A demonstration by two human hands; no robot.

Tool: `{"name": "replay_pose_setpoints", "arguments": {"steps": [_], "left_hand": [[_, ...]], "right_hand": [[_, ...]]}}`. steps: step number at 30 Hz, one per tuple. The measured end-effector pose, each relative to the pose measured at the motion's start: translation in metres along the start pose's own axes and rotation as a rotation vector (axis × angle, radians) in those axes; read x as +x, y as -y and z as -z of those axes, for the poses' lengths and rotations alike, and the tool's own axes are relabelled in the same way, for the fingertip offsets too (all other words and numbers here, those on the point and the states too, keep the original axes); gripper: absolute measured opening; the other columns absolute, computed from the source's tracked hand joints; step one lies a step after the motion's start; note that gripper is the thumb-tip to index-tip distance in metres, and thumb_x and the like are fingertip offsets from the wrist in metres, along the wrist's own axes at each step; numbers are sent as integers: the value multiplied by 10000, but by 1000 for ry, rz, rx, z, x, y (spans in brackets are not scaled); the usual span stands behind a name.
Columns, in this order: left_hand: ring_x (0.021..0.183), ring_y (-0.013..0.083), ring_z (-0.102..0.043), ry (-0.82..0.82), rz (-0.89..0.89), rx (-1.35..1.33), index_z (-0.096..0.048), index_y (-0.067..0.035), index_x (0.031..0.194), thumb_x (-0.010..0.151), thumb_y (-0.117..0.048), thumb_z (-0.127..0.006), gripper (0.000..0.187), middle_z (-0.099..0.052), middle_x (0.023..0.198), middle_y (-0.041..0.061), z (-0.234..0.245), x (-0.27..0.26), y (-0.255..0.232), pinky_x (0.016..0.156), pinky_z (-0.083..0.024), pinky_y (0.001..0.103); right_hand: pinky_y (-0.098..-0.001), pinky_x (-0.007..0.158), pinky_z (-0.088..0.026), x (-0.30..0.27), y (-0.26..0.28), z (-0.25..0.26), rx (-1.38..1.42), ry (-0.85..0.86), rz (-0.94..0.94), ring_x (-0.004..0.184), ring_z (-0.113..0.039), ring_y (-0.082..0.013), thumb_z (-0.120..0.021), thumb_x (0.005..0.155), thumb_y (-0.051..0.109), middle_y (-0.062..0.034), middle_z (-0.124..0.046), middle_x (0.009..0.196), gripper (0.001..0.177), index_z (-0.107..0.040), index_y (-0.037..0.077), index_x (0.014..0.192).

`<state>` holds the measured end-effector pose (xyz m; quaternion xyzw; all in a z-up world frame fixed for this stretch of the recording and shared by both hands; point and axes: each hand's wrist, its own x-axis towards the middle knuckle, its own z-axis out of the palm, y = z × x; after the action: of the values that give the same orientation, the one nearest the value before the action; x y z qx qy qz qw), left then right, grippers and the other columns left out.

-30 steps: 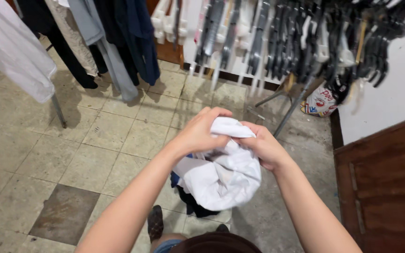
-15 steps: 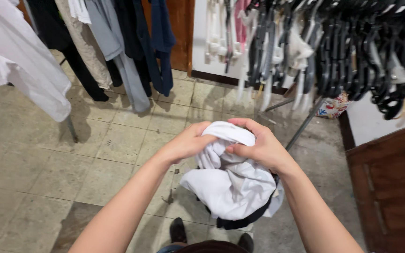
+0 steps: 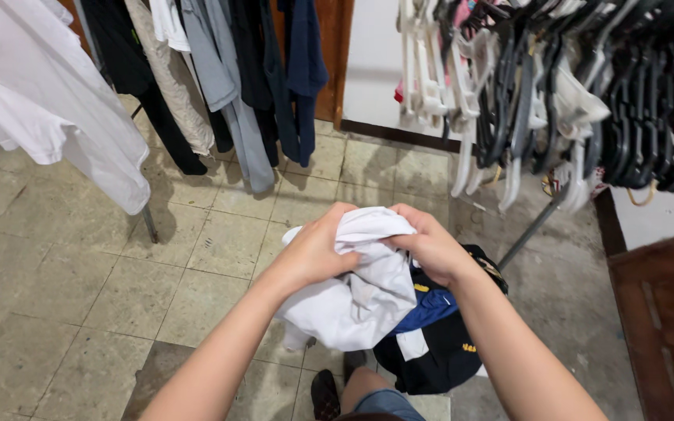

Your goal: The person picks up white t-shirts from a pile on the floor, unfolds them, places them on hangers, and hangs them on a metal clothing rack. The person repeats this process for multiple shirts, adjusting each one before hanging it.

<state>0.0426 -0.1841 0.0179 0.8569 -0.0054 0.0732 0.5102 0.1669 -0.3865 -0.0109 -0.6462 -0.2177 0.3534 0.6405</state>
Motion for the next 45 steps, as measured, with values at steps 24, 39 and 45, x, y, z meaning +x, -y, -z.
{"name": "replay_pose_setpoints", "arguments": {"steps": [24,39,45], "left_hand": [[990,263,-752,-78,268,-68,-658,-53,1129,770,-184,-786,403,-764,1044,151,90,105,51,846,-563,365],[1025,217,-741,-21,171,27,-755,-83,1109,838,-130,-747,275,-794,1082,106,188,128,176,882,-555,336],[926,97,-705,302,370,-468,-741,-34,1165,807,-152,-748,377,-781,1077,38,241,122,212,802,-570,280]], "right_hand": [[-256,886,-555,191,37,6,-457,49,238,1005,-704,-96,-645,783,-57,-34,-769,1108,466,-695,32,1238],[-251,947,-505,237,48,-107,-135,173,48,1046,-647,-81,-673,843,32,-13,-730,1142,454,-642,17,1296],[-263,938,-522,255,48,-146,-170,22,124,1045,-658,-100,-695,837,74,-46,-723,1159,547,-599,31,1373]]}}
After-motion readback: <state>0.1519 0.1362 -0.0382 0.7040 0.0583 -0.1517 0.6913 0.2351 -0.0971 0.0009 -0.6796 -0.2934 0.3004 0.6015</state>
